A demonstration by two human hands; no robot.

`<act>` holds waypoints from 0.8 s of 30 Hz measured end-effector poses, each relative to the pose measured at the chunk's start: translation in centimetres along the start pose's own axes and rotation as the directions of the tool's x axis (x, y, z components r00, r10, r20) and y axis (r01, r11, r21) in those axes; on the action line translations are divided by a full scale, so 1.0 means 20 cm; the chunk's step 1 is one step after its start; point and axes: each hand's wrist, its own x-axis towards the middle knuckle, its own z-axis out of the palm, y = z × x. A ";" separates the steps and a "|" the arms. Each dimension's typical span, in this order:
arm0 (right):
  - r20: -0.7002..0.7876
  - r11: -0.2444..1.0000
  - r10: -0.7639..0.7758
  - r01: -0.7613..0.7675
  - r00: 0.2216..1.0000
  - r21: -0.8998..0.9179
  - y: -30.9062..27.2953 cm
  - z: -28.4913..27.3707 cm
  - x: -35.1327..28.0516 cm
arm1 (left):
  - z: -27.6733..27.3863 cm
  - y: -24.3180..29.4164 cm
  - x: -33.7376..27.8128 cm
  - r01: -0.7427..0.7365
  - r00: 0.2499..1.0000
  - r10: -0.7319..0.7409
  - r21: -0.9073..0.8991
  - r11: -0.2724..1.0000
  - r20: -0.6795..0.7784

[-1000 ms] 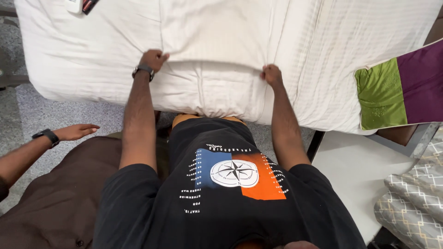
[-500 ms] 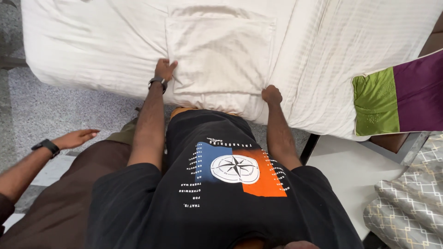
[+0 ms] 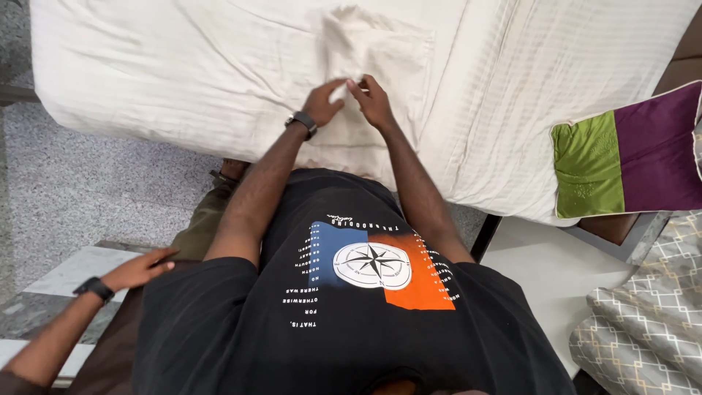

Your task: The person folds a white towel on a bed, then proceeds to fold a white bedsheet. The person uses both hands to smooth, align, and fold the items into neat rectangles.

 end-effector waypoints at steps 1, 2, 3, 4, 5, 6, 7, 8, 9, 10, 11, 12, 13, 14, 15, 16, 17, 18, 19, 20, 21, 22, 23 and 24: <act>0.001 1.000 -0.004 0.004 1.000 0.000 -0.03 0.01 0.03 | 0.04 -0.03 0.01 -0.003 1.000 0.003 0.002 1.000 -0.003; -0.005 0.990 0.126 -0.126 0.992 -0.058 -0.07 0.02 0.06 | 0.08 -0.07 0.03 0.020 0.999 -0.021 0.034 0.999 0.035; -0.019 0.960 0.256 -0.257 0.966 -0.113 -0.10 0.03 0.09 | 0.12 -0.10 0.04 0.043 0.996 -0.048 0.067 0.997 0.075; -0.020 0.961 0.254 -0.255 0.967 -0.111 -0.13 0.02 0.10 | 0.10 -0.02 0.03 0.041 0.996 -0.046 0.070 0.997 0.075; -0.038 0.951 0.302 -0.298 0.953 0.084 -0.15 0.02 0.09 | 0.08 0.07 0.00 0.134 0.990 -0.135 0.006 0.991 0.050; -0.046 0.904 0.352 -0.327 0.935 0.277 -0.17 0.02 0.08 | 0.06 0.16 -0.03 0.225 0.974 -0.224 -0.059 0.973 0.031; -0.047 0.905 0.349 -0.323 0.936 0.278 -0.19 0.01 0.08 | 0.05 0.19 -0.02 0.222 0.975 -0.220 -0.057 0.973 0.030; -0.035 0.896 0.370 -0.347 0.928 0.275 -0.22 0.00 0.08 | 0.04 0.21 -0.01 0.323 0.943 -0.331 -0.152 0.934 -0.034; -0.020 0.886 0.396 -0.377 0.918 0.271 -0.23 -0.01 0.06 | 0.03 0.24 -0.03 0.414 0.891 -0.446 -0.255 0.874 -0.084; -0.020 0.886 0.398 -0.378 0.917 0.270 -0.24 -0.01 0.04 | 0.02 0.27 -0.04 0.415 0.890 -0.448 -0.256 0.873 -0.083; -0.001 0.881 0.385 -0.367 0.923 0.300 -0.24 -0.02 0.04 | 0.00 0.30 -0.03 0.465 0.871 -0.486 -0.206 0.861 -0.063; 0.018 0.874 0.372 -0.357 0.928 0.329 -0.25 -0.02 0.04 | -0.02 0.33 -0.03 0.513 0.850 -0.525 -0.155 0.844 -0.045; 0.017 0.874 0.371 -0.356 0.928 0.330 -0.25 -0.02 0.03 | -0.02 0.32 -0.03 0.512 0.850 -0.524 -0.154 0.845 -0.045; 0.050 0.870 0.333 -0.327 0.942 0.370 -0.25 -0.03 0.02 | -0.02 0.32 -0.03 0.473 0.879 -0.476 -0.078 0.877 -0.025; 0.080 0.861 0.295 -0.301 0.952 0.409 -0.25 -0.03 0.01 | -0.01 0.31 -0.03 0.430 0.903 -0.430 -0.002 0.903 0.000; 0.079 0.861 0.296 -0.302 0.952 0.409 -0.24 -0.03 0.01 | -0.02 0.33 -0.04 0.430 0.903 -0.430 -0.002 0.903 0.001; 0.065 0.884 0.244 -0.250 0.968 0.395 -0.23 -0.03 0.02 | -0.02 0.34 -0.04 0.417 0.909 -0.417 -0.018 0.909 0.002; 0.053 0.904 0.191 -0.197 0.980 0.380 -0.22 -0.04 0.03 | -0.03 0.36 -0.03 0.404 0.915 -0.404 -0.034 0.914 0.002; 0.052 0.904 0.193 -0.198 0.980 0.379 -0.28 -0.05 0.01 | -0.02 0.33 -0.03 0.405 0.914 -0.405 -0.035 0.914 0.003; 0.003 0.906 0.208 -0.194 0.978 0.376 -0.34 -0.05 0.00 | -0.01 0.29 -0.02 0.415 0.910 -0.415 0.033 0.909 -0.006; -0.045 0.908 0.221 -0.189 0.974 0.373 -0.40 -0.06 -0.01 | -0.01 0.26 -0.02 0.424 0.905 -0.425 0.101 0.900 -0.019; -0.043 0.908 0.221 -0.190 0.974 0.373 -0.40 -0.07 -0.02 | 0.01 0.18 -0.01 0.425 0.905 -0.425 0.101 0.900 -0.020; -0.129 0.938 0.189 -0.140 0.973 0.317 -0.40 -0.08 -0.02 | 0.03 0.09 0.00 0.276 0.956 -0.272 0.022 0.961 -0.111; -0.212 0.962 0.154 -0.097 0.965 0.256 -0.41 -0.09 -0.03 | 0.04 0.01 0.02 0.109 0.971 -0.115 -0.041 0.993 -0.210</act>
